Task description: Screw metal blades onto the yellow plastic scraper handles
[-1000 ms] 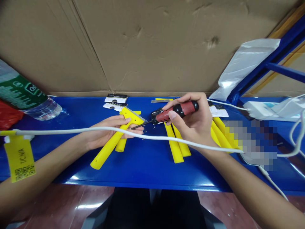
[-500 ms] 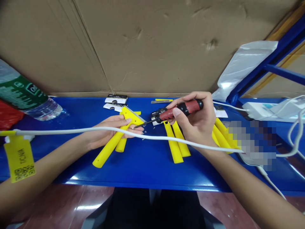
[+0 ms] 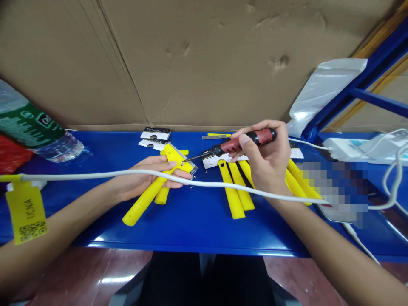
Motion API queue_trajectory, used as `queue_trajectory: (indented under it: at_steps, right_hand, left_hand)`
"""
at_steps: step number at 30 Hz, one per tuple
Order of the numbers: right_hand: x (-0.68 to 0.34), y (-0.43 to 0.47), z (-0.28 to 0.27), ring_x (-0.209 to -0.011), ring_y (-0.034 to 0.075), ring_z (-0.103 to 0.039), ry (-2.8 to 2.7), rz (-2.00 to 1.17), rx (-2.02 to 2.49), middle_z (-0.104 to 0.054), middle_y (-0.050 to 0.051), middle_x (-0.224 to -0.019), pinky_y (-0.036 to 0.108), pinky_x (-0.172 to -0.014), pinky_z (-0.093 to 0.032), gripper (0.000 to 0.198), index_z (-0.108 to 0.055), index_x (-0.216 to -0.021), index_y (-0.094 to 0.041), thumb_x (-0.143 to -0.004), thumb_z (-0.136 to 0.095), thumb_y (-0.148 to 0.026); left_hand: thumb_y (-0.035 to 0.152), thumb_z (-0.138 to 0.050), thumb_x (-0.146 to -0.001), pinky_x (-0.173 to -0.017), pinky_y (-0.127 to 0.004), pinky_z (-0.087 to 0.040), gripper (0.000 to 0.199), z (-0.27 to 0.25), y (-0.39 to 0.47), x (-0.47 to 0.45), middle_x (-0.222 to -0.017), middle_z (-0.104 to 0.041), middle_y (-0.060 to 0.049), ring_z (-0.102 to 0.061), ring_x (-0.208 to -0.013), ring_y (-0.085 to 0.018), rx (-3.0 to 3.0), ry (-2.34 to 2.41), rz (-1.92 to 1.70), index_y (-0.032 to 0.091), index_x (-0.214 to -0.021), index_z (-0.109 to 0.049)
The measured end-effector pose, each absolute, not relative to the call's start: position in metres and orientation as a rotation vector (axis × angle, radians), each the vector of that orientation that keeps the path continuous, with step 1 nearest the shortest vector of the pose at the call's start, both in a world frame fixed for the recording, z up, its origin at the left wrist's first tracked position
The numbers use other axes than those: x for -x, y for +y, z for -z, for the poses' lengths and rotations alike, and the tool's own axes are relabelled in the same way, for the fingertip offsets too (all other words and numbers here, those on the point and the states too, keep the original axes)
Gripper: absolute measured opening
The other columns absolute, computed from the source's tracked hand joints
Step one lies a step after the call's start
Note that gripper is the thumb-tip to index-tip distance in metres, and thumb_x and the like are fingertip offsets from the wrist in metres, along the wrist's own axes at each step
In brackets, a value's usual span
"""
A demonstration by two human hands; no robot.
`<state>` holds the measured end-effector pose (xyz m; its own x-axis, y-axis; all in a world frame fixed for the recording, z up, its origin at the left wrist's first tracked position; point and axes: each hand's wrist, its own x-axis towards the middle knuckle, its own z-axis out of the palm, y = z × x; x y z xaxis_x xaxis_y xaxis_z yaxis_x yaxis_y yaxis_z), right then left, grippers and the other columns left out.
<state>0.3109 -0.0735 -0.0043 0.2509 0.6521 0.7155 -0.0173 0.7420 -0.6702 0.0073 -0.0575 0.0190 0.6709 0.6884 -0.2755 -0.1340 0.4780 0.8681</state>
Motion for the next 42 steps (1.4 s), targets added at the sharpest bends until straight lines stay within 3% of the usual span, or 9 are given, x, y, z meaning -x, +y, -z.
queue_trajectory:
  at_steps: [9,20,24,30,36,42]
  right_hand:
    - [-0.309,-0.076,0.003,-0.060,0.018,-0.077,-1.233,-0.541,0.654,-0.084,0.001,-0.100,0.029,-0.048,-0.070,0.036,-0.061,-0.114,-0.027,-0.096,-0.093,-0.031]
    - [-0.307,-0.082,0.002,-0.084,0.027,-0.085,-1.313,-0.521,0.652,-0.084,0.002,-0.107,0.035,-0.049,-0.070,0.025,-0.069,-0.117,-0.037,-0.102,-0.087,-0.028]
    - [-0.308,-0.081,0.003,-0.086,0.027,-0.085,-1.334,-0.516,0.625,-0.084,0.002,-0.111,0.034,-0.045,-0.068,0.027,-0.072,-0.118,-0.038,-0.100,-0.088,-0.025]
    - [-0.308,-0.082,0.003,-0.085,0.025,-0.084,-1.344,-0.543,0.627,-0.085,0.002,-0.111,0.032,-0.048,-0.069,0.026,-0.072,-0.118,-0.038,-0.101,-0.088,-0.027]
    - [-0.308,-0.080,0.004,-0.082,0.021,-0.083,-1.280,-0.602,0.638,-0.086,0.003,-0.107,0.028,-0.051,-0.070,0.030,-0.068,-0.115,-0.030,-0.097,-0.092,-0.028]
    - [-0.307,-0.078,0.002,-0.072,0.021,-0.082,-1.197,-0.612,0.641,-0.085,0.005,-0.103,0.029,-0.050,-0.070,0.037,-0.064,-0.113,-0.026,-0.093,-0.095,-0.029]
  left_hand:
    - [0.022,-0.075,-0.111,-0.095,-0.040,-0.073,0.016,-0.021,-0.058,-0.008,-0.118,-0.087,-0.028,-0.090,-0.099,-0.031,-0.928,0.709,-0.545,0.006,-0.112,-0.077]
    - [0.033,-0.087,-0.104,-0.076,-0.032,-0.075,0.029,-0.017,-0.057,-0.009,-0.119,-0.087,-0.025,-0.090,-0.096,-0.031,-1.004,0.799,-0.536,0.011,-0.116,-0.073]
    - [0.031,-0.088,-0.102,-0.060,-0.026,-0.070,0.026,-0.018,-0.059,-0.009,-0.112,-0.088,-0.023,-0.090,-0.084,-0.028,-1.045,0.830,-0.527,0.012,-0.110,-0.073]
    - [0.031,-0.085,-0.102,-0.043,-0.021,-0.058,0.022,-0.024,-0.060,-0.009,-0.081,-0.085,-0.016,-0.080,-0.060,-0.022,-1.103,0.820,-0.484,0.010,-0.102,-0.078]
    - [0.037,-0.082,-0.103,-0.039,-0.019,-0.050,0.030,-0.022,-0.058,-0.003,-0.068,-0.080,-0.012,-0.062,-0.039,-0.013,-1.187,0.802,-0.450,0.007,-0.101,-0.084]
    - [0.044,-0.078,-0.106,-0.040,-0.019,-0.047,0.039,-0.015,-0.054,0.003,-0.064,-0.077,-0.012,-0.056,-0.038,-0.010,-1.242,0.764,-0.425,0.007,-0.097,-0.088]
